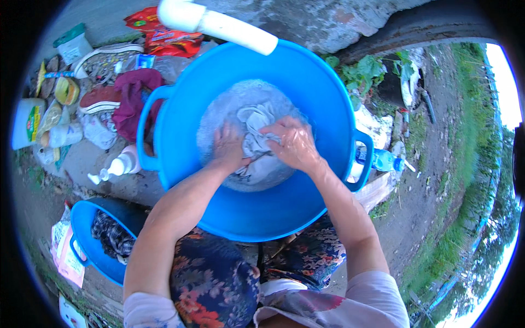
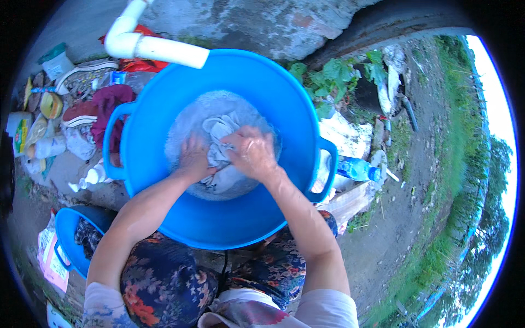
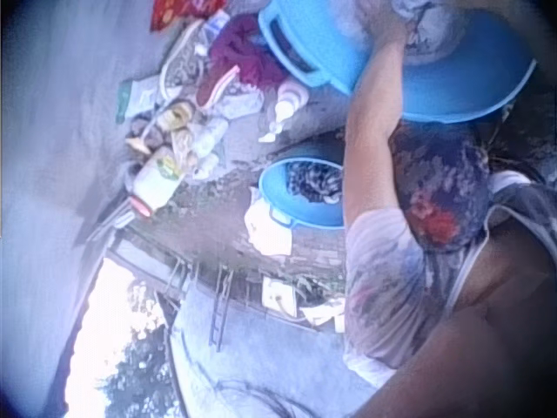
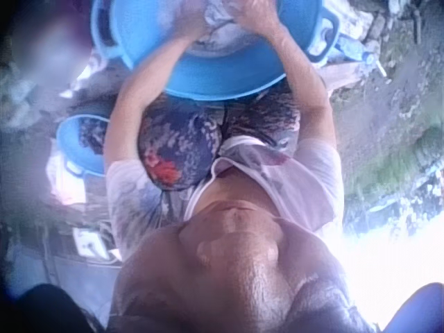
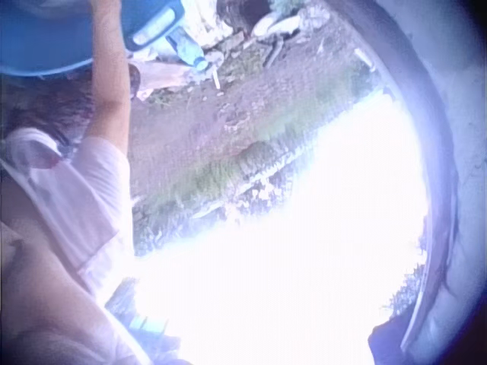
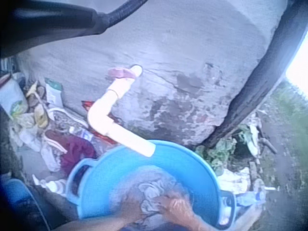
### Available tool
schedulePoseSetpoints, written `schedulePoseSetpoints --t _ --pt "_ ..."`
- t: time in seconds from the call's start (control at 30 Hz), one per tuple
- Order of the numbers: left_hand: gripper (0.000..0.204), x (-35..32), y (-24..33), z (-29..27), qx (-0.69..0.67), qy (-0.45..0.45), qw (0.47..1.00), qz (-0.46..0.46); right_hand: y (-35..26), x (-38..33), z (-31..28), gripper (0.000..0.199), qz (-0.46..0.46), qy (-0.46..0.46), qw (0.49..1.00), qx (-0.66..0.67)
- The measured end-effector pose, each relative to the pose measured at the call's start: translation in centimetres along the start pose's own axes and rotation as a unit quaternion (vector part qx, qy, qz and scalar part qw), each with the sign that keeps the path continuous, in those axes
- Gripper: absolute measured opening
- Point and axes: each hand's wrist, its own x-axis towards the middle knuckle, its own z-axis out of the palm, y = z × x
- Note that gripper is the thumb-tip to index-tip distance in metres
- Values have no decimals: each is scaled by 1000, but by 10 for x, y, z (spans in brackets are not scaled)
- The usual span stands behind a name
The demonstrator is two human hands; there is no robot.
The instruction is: The person washes clothes by hand in a blue basin filled with soapy water. They scrub and rinse a light-colored garment, then a dark garment, and finally a maroon garment, squeezing each item and placing it into a second basin.
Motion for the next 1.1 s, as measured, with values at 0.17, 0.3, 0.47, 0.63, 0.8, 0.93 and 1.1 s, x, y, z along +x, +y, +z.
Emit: schedulePoseSetpoints --t 0.17,0.3,0.47,0.63,0.8,0.93,1.1 --pt "81 4 2 9 -61 89 994 -33 -85 -28 -68 16 -244 -216 745 582" --pt "57 -8 1 0 -109 211 971 -36 -124 -24 -73 16 -394 -298 498 713" --pt "24 8 16 -26 -463 324 825 11 -146 -28 -79 16 -402 -293 482 722" --pt "28 -9 30 -63 -712 183 675 63 -138 -29 -85 17 -394 -275 520 706" --pt "50 -8 8 -57 -710 67 697 79 -90 -33 -85 19 -283 -193 707 619" --pt "47 8 4 -64 -670 278 688 34 -15 -24 4 33 -19 -163 986 37" --pt "52 19 12 -65 -532 293 771 191 5 -13 91 30 19 -77 964 -252"
